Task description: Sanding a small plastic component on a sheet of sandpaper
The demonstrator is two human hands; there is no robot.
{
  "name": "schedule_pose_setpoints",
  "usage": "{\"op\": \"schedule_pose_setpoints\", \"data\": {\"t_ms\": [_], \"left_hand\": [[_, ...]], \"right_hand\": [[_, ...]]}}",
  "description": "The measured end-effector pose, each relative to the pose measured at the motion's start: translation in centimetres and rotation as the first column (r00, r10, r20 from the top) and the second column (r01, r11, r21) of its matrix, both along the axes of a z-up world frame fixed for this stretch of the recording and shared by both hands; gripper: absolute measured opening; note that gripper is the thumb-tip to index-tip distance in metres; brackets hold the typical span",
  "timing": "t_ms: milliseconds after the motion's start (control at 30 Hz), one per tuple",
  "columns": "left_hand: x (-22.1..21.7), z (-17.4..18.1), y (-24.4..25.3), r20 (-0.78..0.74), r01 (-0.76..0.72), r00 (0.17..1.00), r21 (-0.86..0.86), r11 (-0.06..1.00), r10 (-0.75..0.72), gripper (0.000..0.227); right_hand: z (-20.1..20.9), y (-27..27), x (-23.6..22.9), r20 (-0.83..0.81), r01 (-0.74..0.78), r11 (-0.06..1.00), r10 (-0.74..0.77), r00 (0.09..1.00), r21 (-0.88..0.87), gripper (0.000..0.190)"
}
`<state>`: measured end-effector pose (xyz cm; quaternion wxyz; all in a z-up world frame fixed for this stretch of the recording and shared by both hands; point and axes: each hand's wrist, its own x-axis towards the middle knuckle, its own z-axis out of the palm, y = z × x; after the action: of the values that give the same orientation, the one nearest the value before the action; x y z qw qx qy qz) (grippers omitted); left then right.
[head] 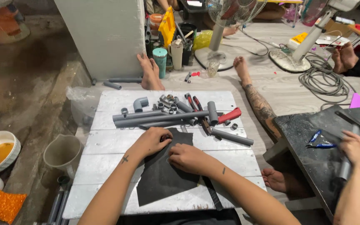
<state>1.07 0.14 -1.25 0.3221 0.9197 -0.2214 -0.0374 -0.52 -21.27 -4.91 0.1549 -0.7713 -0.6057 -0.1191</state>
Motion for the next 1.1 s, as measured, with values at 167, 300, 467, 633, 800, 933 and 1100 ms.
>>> {"op": "schedule_pose_setpoints", "data": {"t_ms": [167,300,467,633,800,933,1100], "left_hand": [[0.4,-1.1,0.2,0.061,0.0,0.998,-0.05,0.999,0.003,0.018],[0.0,-0.1,-0.1,0.058,-0.025,0.997,-0.334,0.942,0.047,0.016],[-0.4,0.2,-0.5,0.315,0.172,0.949,-0.47,0.866,-0.017,0.018],[-0.1,-0.4,-0.9,0.407,0.211,0.913,-0.474,0.855,0.0,0.008],[-0.4,0.0,-0.8,0.438,0.231,0.899,-0.471,0.851,-0.001,0.013],[-0.6,0.1,-0.6,0.411,0.204,0.911,-0.495,0.845,0.021,0.02],[-1.1,0.7,-1.1,0.415,0.192,0.909,-0.506,0.841,0.042,0.021]], "right_hand": [[-2.2,-0.1,2.3,-0.16,0.045,0.994,-0.028,0.987,0.103,0.012],[-0.5,-1.7,3.2,-0.287,0.217,0.945,-0.143,0.947,0.244,0.013],[-1.1,-1.5,3.8,-0.377,0.414,0.782,-0.247,0.892,0.466,0.004],[0.1,-1.0,2.7,-0.393,0.407,0.768,-0.219,0.893,0.495,0.001],[0.2,-1.0,2.7,-0.422,0.362,0.786,-0.143,0.895,0.501,0.006],[0.7,-0.8,2.2,-0.401,0.328,0.806,-0.124,0.908,0.493,0.007],[1.9,-0.3,1.3,-0.399,0.315,0.794,-0.101,0.911,0.52,0.016]]}}
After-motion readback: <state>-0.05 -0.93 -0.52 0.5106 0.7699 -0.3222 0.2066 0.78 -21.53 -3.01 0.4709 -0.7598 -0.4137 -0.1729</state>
